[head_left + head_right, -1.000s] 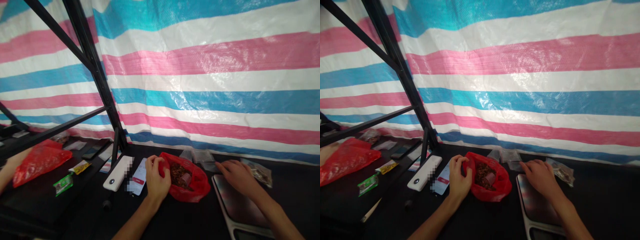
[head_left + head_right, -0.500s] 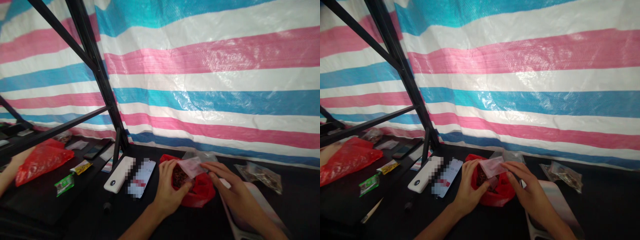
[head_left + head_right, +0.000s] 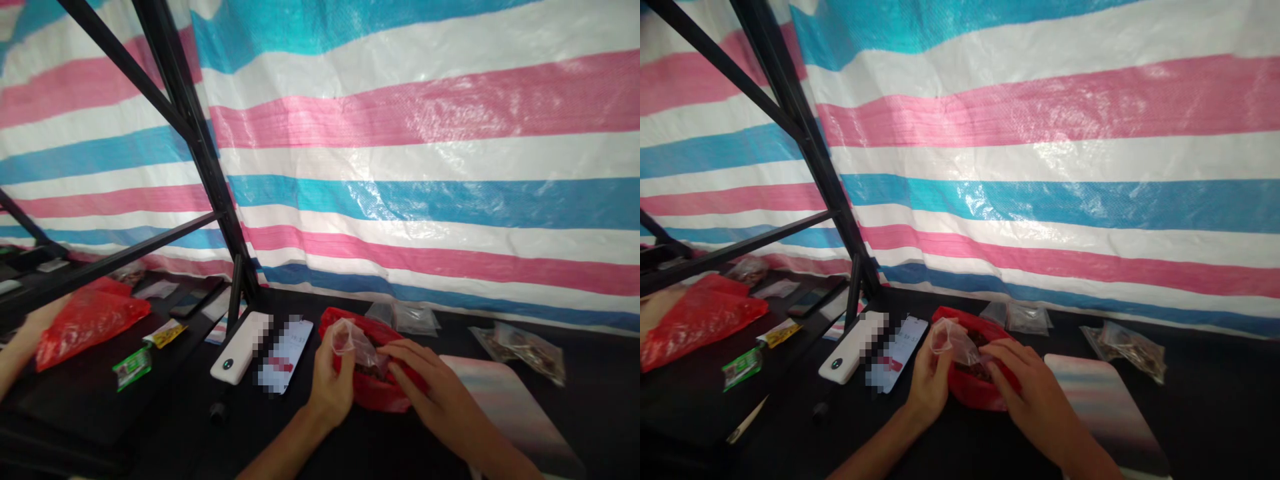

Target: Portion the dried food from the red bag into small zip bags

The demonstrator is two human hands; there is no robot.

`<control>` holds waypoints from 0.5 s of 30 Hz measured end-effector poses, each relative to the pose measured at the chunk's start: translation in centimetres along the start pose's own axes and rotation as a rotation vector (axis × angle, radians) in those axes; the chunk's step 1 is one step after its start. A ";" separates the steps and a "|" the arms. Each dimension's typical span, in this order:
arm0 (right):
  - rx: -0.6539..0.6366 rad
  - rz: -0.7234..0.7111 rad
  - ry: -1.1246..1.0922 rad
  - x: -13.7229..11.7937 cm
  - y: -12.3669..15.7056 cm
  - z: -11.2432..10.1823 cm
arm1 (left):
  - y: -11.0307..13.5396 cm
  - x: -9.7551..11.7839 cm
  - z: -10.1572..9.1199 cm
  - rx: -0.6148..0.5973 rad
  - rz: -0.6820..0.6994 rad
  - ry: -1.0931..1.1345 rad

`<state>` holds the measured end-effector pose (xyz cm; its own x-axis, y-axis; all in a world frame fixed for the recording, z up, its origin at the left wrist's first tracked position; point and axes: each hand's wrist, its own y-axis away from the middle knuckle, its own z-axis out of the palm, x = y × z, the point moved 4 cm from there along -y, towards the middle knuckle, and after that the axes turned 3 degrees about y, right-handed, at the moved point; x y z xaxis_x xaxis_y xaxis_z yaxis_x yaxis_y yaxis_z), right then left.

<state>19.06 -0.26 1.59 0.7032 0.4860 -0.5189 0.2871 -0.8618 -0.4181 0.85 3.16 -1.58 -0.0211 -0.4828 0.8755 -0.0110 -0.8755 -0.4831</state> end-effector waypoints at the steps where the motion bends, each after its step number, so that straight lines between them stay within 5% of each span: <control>1: -0.005 -0.008 0.040 0.0 0.0 0.1 | -0.1 -0.1 -0.4 0.060 -0.012 0.005; 5: -0.052 -0.016 0.162 0.4 -0.1 0.6 | -0.7 0.5 -1.6 0.199 -0.001 -0.051; 15: -0.339 0.054 0.317 0.5 0.1 1.8 | -0.8 -0.7 -0.8 0.127 -0.284 -0.425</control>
<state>18.23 0.17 -0.02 0.8721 0.4162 -0.2574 0.4038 -0.9092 -0.1019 0.09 4.20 -1.87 0.3729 -0.1681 0.9125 0.1647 -0.9558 -0.2434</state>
